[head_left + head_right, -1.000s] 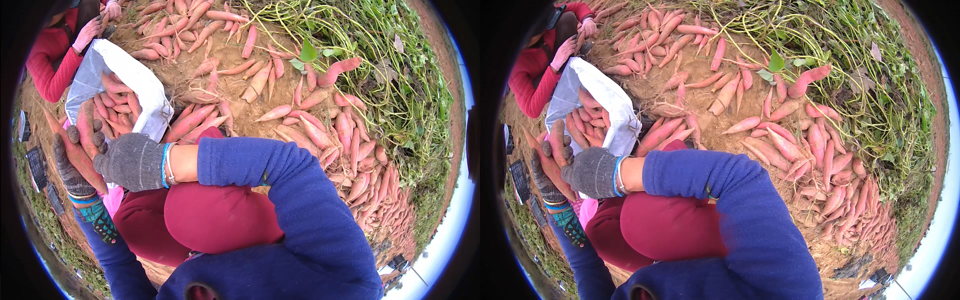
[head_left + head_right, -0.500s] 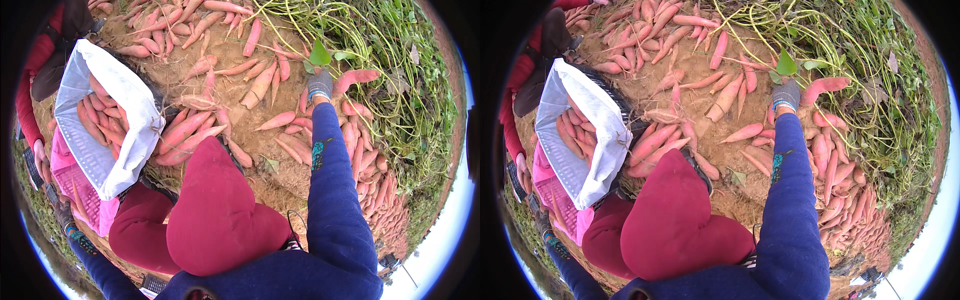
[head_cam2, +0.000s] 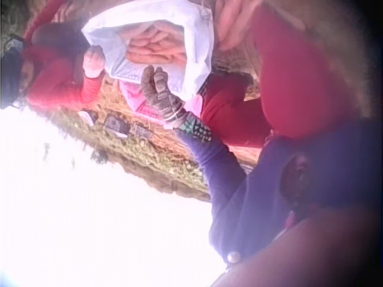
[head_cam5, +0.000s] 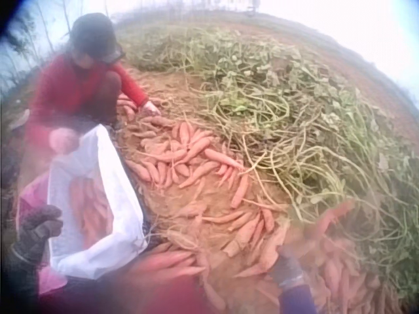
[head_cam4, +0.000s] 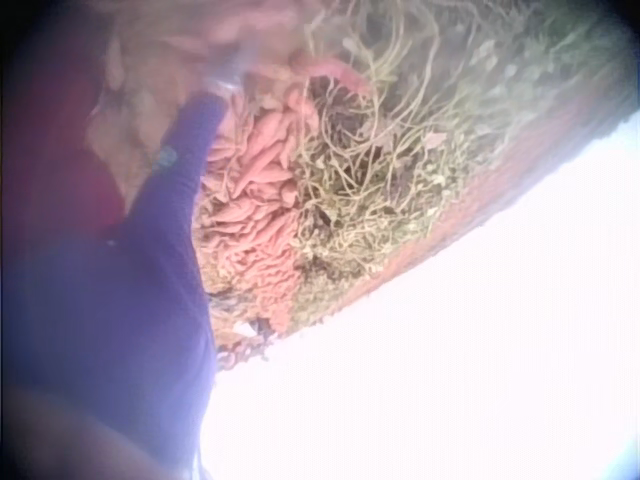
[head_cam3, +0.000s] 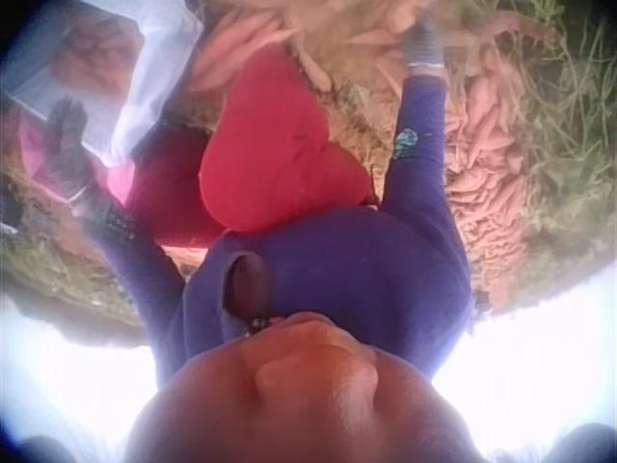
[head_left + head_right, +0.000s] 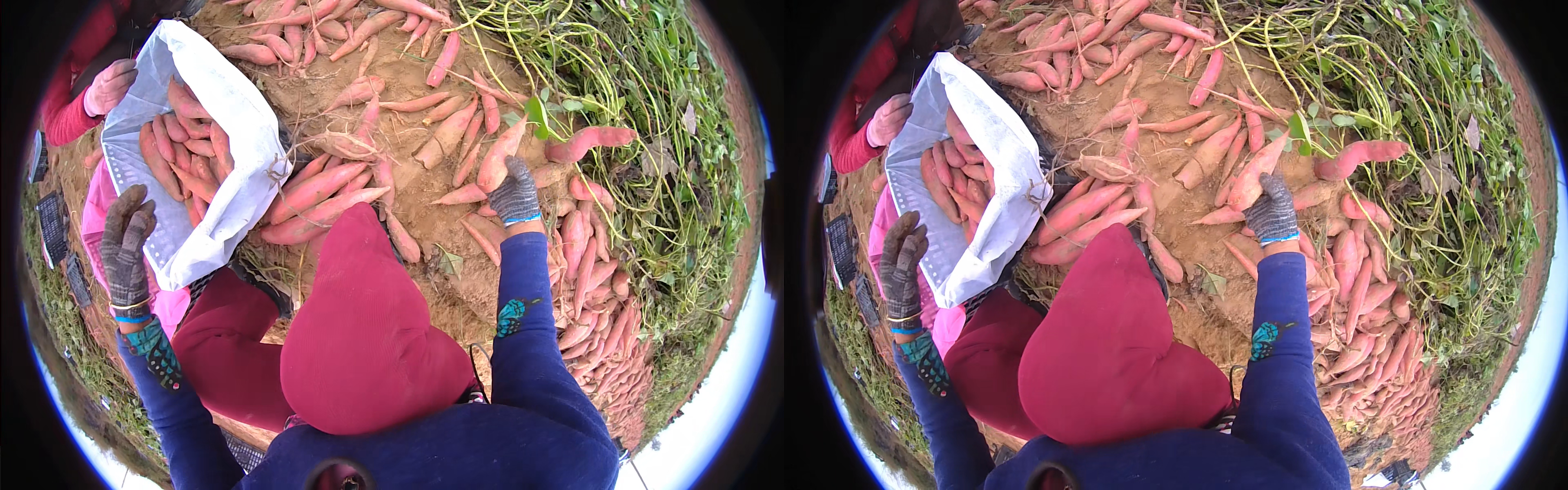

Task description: The person squats in a field and repeatedly picks up harvested sweet potatoes from the ground, placing them into a white-lined crate. Another person nearby also sorts sweet potatoes into a pink basket.

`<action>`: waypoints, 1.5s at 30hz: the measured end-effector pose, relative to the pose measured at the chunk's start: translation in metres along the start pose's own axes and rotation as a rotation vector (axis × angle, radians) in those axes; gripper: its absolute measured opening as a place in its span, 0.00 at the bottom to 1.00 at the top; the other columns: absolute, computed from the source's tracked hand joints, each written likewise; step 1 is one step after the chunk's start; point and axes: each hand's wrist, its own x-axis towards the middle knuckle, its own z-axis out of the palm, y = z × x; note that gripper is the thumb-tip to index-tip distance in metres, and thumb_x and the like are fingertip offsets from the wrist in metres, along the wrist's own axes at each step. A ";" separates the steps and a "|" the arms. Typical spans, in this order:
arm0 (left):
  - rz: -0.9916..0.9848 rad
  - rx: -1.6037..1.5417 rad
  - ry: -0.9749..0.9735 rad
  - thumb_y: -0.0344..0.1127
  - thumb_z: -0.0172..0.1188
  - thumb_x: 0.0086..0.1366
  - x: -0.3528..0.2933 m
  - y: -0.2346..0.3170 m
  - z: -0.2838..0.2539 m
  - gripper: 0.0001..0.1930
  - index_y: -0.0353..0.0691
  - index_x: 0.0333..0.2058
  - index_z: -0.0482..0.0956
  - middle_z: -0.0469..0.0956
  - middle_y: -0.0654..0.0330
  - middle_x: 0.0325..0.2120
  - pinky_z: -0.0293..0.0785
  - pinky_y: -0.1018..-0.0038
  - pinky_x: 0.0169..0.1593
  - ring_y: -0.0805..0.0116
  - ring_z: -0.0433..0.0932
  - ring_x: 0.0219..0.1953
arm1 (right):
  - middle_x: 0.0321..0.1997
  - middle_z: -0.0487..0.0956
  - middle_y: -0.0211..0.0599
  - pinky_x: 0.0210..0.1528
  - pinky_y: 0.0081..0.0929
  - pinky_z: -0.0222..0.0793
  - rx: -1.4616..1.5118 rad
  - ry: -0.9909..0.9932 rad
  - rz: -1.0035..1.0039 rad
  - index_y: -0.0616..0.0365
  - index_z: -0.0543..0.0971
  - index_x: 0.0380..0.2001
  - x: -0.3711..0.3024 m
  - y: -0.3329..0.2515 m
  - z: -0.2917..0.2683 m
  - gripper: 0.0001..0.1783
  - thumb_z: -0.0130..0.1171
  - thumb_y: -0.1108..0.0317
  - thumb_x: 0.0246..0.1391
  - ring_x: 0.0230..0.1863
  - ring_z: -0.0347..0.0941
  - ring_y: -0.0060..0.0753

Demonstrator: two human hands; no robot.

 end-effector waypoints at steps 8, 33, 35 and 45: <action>-0.323 -0.672 -0.745 0.38 0.55 0.67 -0.002 0.014 0.197 0.21 0.33 0.54 0.68 0.74 0.56 0.46 0.73 0.74 0.48 0.67 0.75 0.47 | 0.51 0.73 0.40 0.54 0.29 0.68 -0.455 -0.546 -0.184 0.63 0.67 0.58 -0.061 0.066 0.208 0.33 0.64 0.62 0.50 0.53 0.69 0.32; 0.317 0.520 -0.194 0.30 0.62 0.59 0.016 -0.008 0.076 0.29 0.34 0.59 0.66 0.72 0.51 0.54 0.65 0.69 0.59 0.61 0.70 0.57 | 0.28 0.82 0.39 0.34 0.44 0.68 -1.753 -0.628 -0.839 0.55 0.77 0.33 -0.021 0.102 0.295 0.11 0.56 0.60 0.51 0.32 0.80 0.45; 0.278 0.509 -0.141 0.30 0.62 0.59 0.017 -0.011 0.084 0.29 0.35 0.59 0.66 0.72 0.51 0.55 0.65 0.68 0.59 0.61 0.70 0.57 | 0.27 0.82 0.38 0.31 0.46 0.66 -1.828 -0.750 -0.949 0.55 0.77 0.40 -0.021 0.101 0.296 0.15 0.55 0.62 0.49 0.30 0.80 0.40; -0.111 0.043 0.340 0.37 0.59 0.65 0.064 -0.087 0.052 0.26 0.36 0.59 0.64 0.75 0.58 0.40 0.72 0.76 0.35 0.71 0.74 0.35 | 0.26 0.79 0.40 0.30 0.41 0.68 -1.667 -0.505 -1.147 0.56 0.77 0.41 -0.011 0.099 0.289 0.14 0.54 0.65 0.51 0.27 0.77 0.43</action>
